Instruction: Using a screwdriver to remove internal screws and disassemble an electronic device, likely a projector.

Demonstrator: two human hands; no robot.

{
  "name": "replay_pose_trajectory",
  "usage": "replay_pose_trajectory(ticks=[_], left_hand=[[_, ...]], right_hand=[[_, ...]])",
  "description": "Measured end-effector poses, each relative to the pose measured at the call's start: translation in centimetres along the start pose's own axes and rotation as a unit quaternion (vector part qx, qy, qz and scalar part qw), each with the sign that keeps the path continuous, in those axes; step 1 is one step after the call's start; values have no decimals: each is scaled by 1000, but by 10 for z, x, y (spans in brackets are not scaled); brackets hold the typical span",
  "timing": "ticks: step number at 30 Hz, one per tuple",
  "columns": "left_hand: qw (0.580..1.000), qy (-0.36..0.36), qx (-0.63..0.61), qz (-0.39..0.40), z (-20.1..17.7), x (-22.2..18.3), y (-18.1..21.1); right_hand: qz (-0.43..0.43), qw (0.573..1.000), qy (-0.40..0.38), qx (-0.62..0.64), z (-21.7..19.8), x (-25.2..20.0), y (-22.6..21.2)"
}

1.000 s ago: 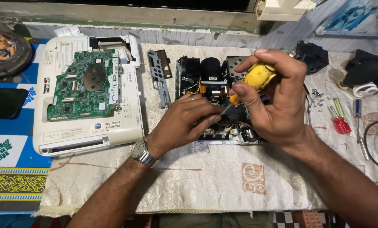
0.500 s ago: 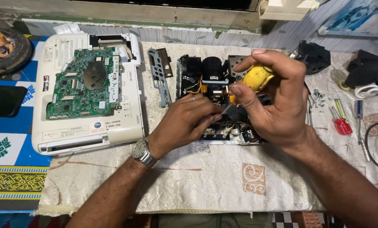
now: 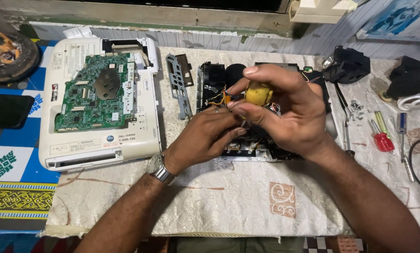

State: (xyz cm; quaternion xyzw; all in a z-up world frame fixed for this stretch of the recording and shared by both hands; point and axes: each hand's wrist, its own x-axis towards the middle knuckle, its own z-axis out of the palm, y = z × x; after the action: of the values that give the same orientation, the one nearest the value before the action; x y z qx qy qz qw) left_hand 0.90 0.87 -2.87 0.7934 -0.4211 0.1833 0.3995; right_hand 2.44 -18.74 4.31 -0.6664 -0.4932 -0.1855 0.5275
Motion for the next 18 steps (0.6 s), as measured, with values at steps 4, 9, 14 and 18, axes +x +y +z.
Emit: replay_pose_trajectory(ticks=[4, 9, 14, 18], left_hand=[[1000, 7, 5, 4, 3, -1, -3], [1000, 16, -12, 11, 0, 3, 4], [1000, 26, -7, -4, 6, 3, -1], [999, 49, -2, -13, 8, 2, -2]], right_hand=[[-9, 986, -85, 146, -18, 10, 18], [3, 980, -88, 180, -17, 14, 7], [-25, 999, 24, -7, -19, 6, 5], [52, 992, -23, 110, -7, 17, -27]])
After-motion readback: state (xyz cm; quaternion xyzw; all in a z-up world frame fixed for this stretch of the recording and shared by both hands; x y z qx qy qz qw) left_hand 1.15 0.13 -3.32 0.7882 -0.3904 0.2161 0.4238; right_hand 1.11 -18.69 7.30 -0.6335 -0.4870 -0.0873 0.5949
